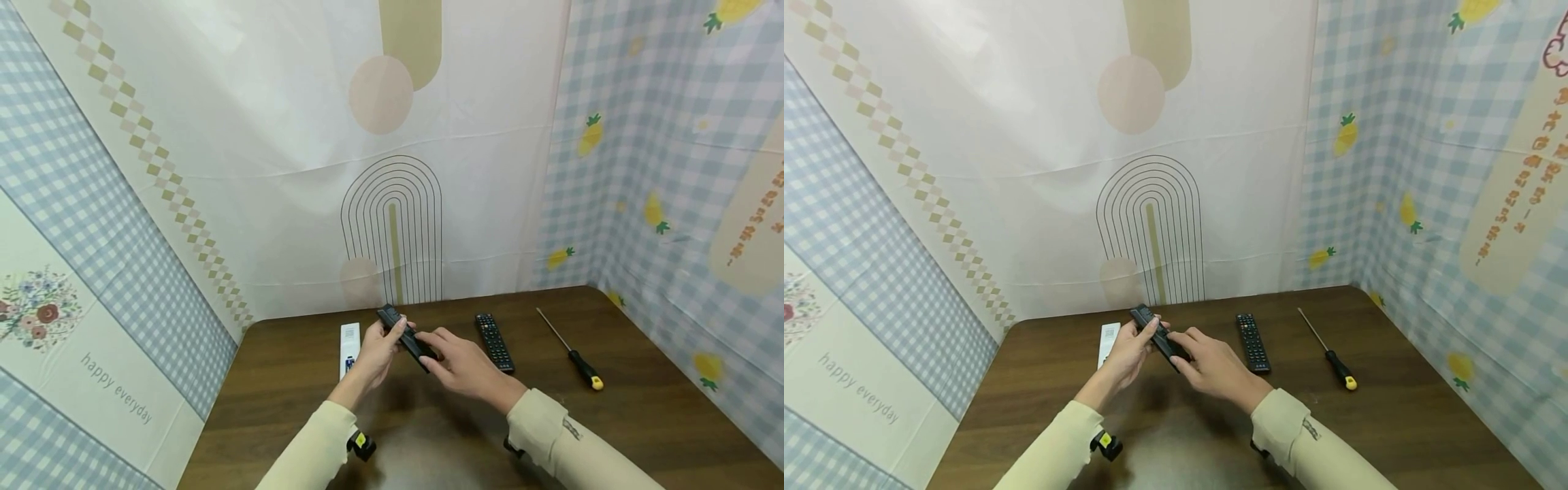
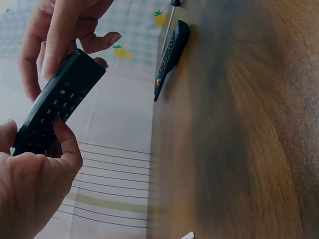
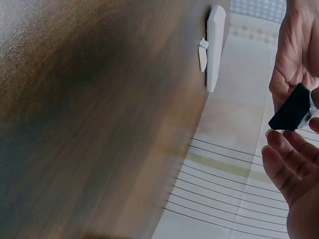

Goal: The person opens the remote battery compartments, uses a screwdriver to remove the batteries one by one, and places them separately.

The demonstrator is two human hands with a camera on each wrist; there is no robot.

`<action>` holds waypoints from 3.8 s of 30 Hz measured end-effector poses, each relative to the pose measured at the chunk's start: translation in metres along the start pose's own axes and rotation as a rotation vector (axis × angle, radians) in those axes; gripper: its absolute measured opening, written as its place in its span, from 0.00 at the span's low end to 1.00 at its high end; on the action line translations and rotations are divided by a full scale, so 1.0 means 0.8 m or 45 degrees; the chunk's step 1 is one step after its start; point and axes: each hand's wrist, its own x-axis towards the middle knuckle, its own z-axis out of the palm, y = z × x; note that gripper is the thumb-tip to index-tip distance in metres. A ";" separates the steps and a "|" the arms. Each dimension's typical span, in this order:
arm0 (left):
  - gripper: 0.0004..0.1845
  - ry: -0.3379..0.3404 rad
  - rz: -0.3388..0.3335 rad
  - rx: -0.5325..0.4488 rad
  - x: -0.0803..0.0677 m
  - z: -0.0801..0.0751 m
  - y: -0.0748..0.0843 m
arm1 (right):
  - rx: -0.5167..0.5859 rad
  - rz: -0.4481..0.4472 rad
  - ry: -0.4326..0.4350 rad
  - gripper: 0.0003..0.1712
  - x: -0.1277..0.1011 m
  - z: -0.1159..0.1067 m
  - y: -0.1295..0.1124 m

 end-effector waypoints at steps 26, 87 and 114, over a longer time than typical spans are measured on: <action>0.27 -0.026 0.013 0.045 0.000 0.008 -0.014 | -0.084 0.021 0.001 0.18 0.020 0.004 0.001; 0.25 -0.012 -0.065 0.018 -0.005 0.029 -0.035 | 0.034 0.101 -0.020 0.04 0.037 0.038 0.000; 0.22 0.041 -0.073 -0.017 -0.003 0.027 -0.032 | 0.132 0.096 0.070 0.04 0.024 0.036 0.002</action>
